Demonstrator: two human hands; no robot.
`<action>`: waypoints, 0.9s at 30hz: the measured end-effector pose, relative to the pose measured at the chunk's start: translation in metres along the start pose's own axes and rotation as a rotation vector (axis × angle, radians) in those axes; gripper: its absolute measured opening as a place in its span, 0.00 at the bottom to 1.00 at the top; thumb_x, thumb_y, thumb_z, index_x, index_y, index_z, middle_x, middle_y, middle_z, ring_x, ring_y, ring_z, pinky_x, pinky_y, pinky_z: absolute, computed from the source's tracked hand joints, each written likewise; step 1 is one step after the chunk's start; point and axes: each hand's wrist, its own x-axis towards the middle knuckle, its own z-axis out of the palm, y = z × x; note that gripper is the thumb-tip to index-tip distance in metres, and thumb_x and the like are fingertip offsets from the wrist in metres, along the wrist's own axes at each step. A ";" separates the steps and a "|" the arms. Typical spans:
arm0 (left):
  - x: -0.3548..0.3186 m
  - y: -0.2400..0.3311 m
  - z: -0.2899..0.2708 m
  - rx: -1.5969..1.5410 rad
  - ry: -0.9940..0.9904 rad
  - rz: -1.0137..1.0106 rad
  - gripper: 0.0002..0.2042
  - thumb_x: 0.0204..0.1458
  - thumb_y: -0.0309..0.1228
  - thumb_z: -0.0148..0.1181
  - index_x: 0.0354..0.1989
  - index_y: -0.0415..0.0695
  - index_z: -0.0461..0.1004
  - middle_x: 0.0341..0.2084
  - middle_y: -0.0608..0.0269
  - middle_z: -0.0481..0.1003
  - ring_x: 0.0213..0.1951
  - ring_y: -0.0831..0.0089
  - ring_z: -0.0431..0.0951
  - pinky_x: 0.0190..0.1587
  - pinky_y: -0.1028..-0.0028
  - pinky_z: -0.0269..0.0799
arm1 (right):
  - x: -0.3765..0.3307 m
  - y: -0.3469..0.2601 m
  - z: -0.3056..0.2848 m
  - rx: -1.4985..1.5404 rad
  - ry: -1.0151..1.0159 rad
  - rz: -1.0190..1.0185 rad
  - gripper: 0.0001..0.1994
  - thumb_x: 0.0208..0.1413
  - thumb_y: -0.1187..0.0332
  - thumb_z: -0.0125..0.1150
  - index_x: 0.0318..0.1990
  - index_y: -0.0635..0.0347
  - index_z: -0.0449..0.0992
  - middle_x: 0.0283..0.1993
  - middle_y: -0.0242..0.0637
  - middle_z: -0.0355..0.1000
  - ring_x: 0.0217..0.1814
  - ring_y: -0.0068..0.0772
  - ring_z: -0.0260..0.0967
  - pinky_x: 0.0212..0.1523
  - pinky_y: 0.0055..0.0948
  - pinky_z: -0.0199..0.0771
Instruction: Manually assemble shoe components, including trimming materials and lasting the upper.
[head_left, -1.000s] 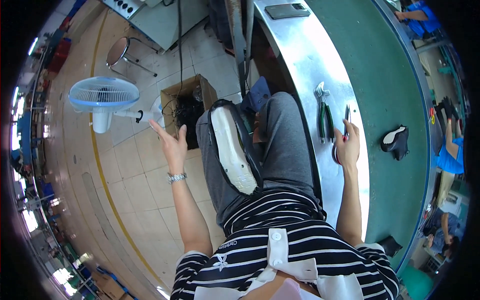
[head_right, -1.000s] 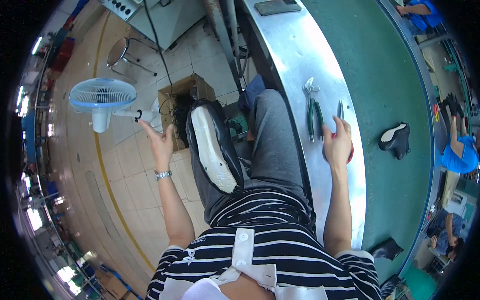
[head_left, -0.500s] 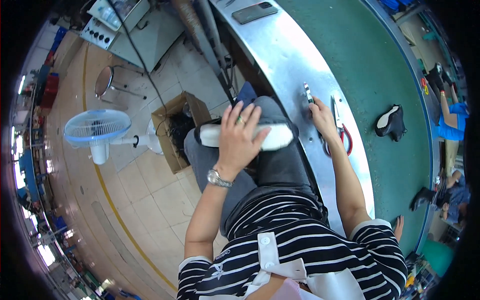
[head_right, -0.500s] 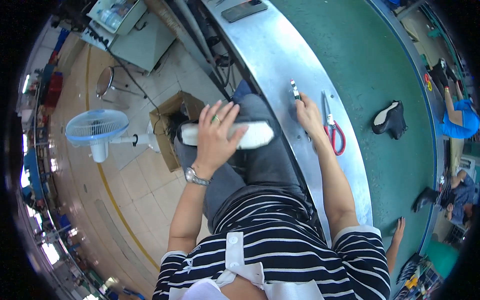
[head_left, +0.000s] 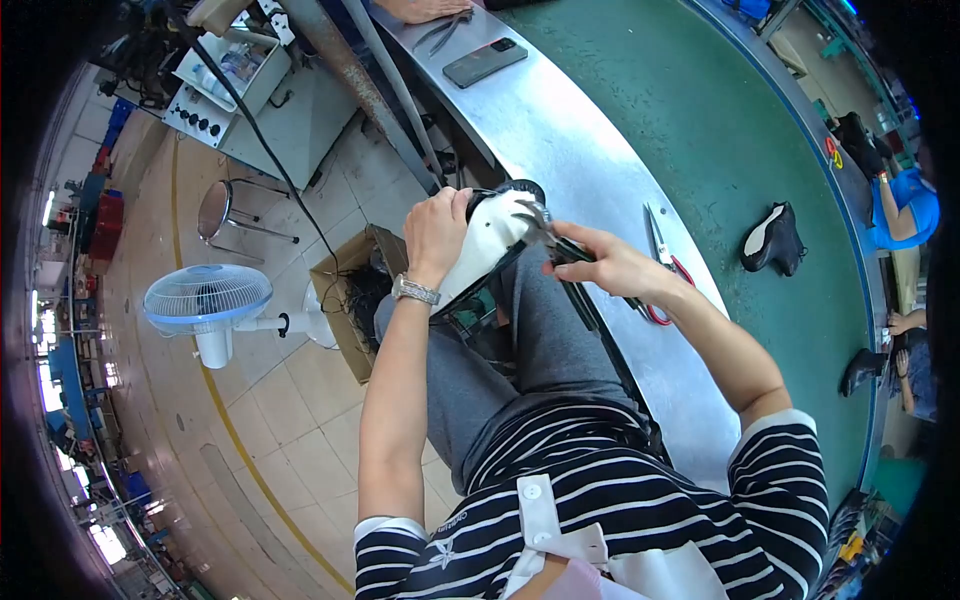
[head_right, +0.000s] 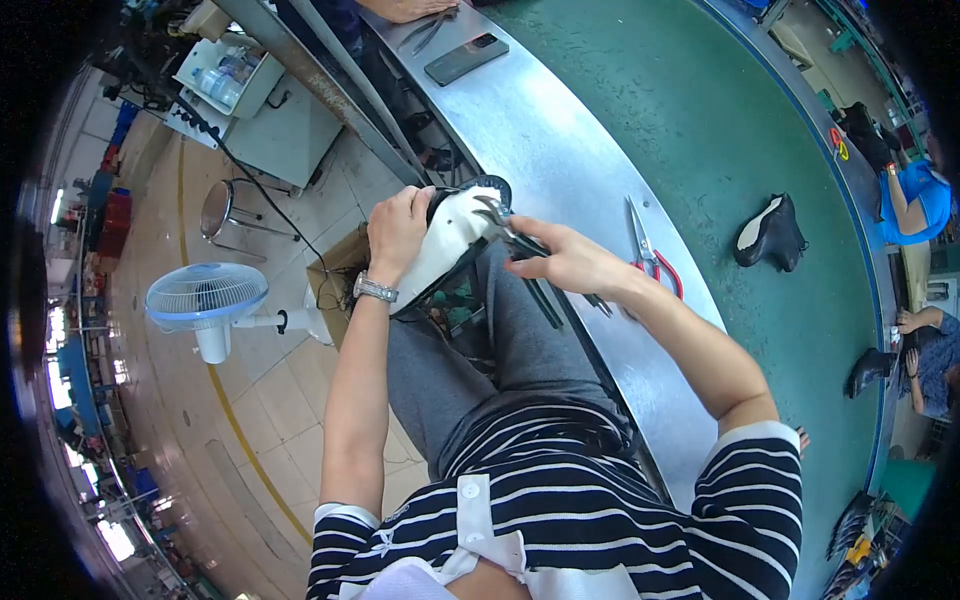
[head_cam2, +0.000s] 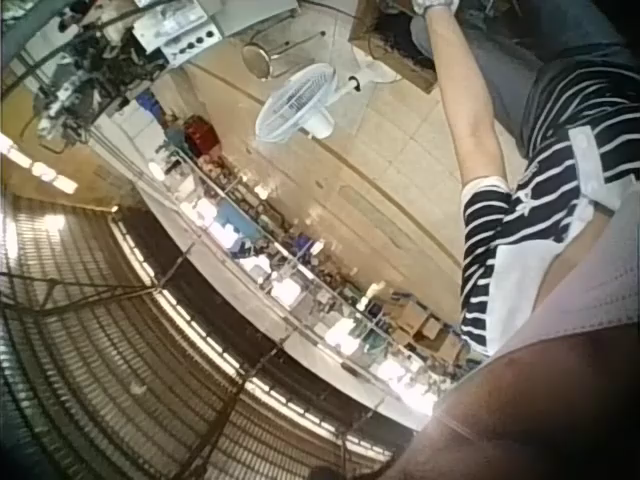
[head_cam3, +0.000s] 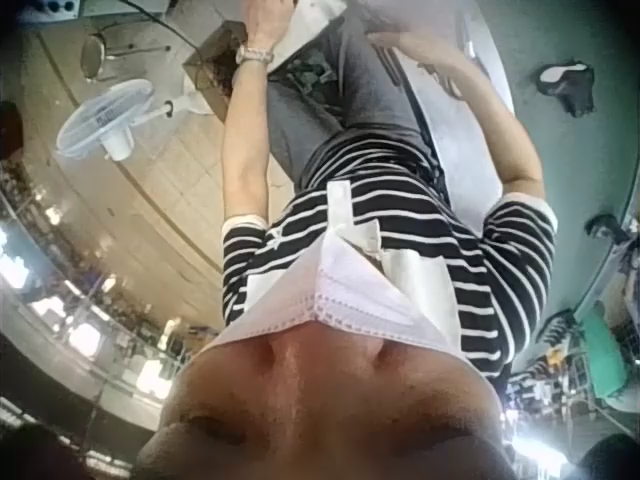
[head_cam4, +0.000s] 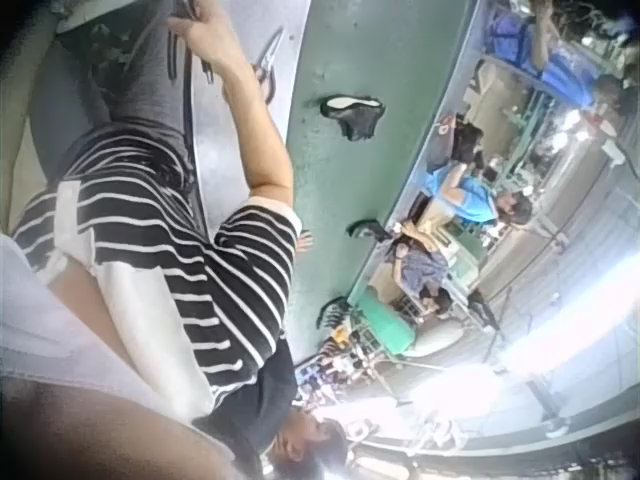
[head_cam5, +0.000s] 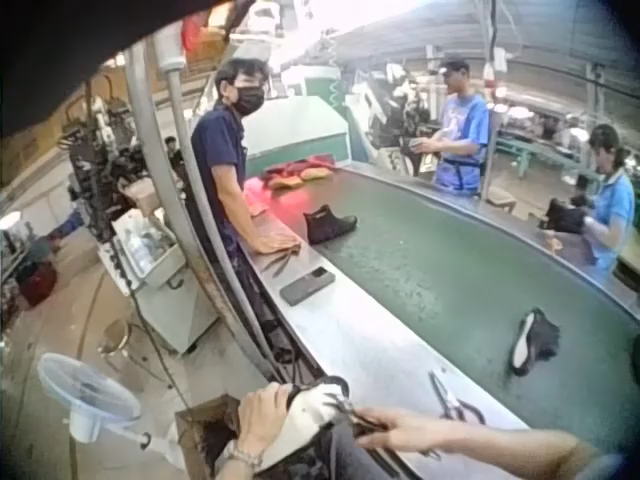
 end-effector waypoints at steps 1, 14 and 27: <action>0.003 0.000 -0.007 -0.080 -0.100 -0.043 0.18 0.61 0.43 0.50 0.29 0.40 0.73 0.22 0.47 0.76 0.27 0.48 0.77 0.32 0.54 0.71 | 0.005 -0.004 0.000 -0.104 -0.027 -0.019 0.31 0.59 0.70 0.57 0.69 0.62 0.53 0.52 0.39 0.74 0.53 0.26 0.69 0.58 0.25 0.63; -0.086 0.044 -0.010 -0.158 -0.076 0.045 0.50 0.33 0.28 0.75 0.68 0.34 0.51 0.54 0.45 0.70 0.57 0.52 0.68 0.63 0.61 0.57 | 0.008 -0.014 0.030 -0.501 0.000 -0.144 0.27 0.60 0.72 0.55 0.65 0.59 0.54 0.35 0.50 0.74 0.34 0.38 0.75 0.38 0.38 0.72; -0.097 0.035 0.004 0.060 0.082 0.307 0.37 0.38 0.33 0.71 0.60 0.34 0.65 0.55 0.44 0.69 0.56 0.50 0.70 0.59 0.56 0.65 | -0.006 -0.009 0.019 -0.963 0.072 -0.282 0.29 0.57 0.70 0.56 0.66 0.55 0.54 0.30 0.57 0.73 0.31 0.60 0.73 0.32 0.50 0.72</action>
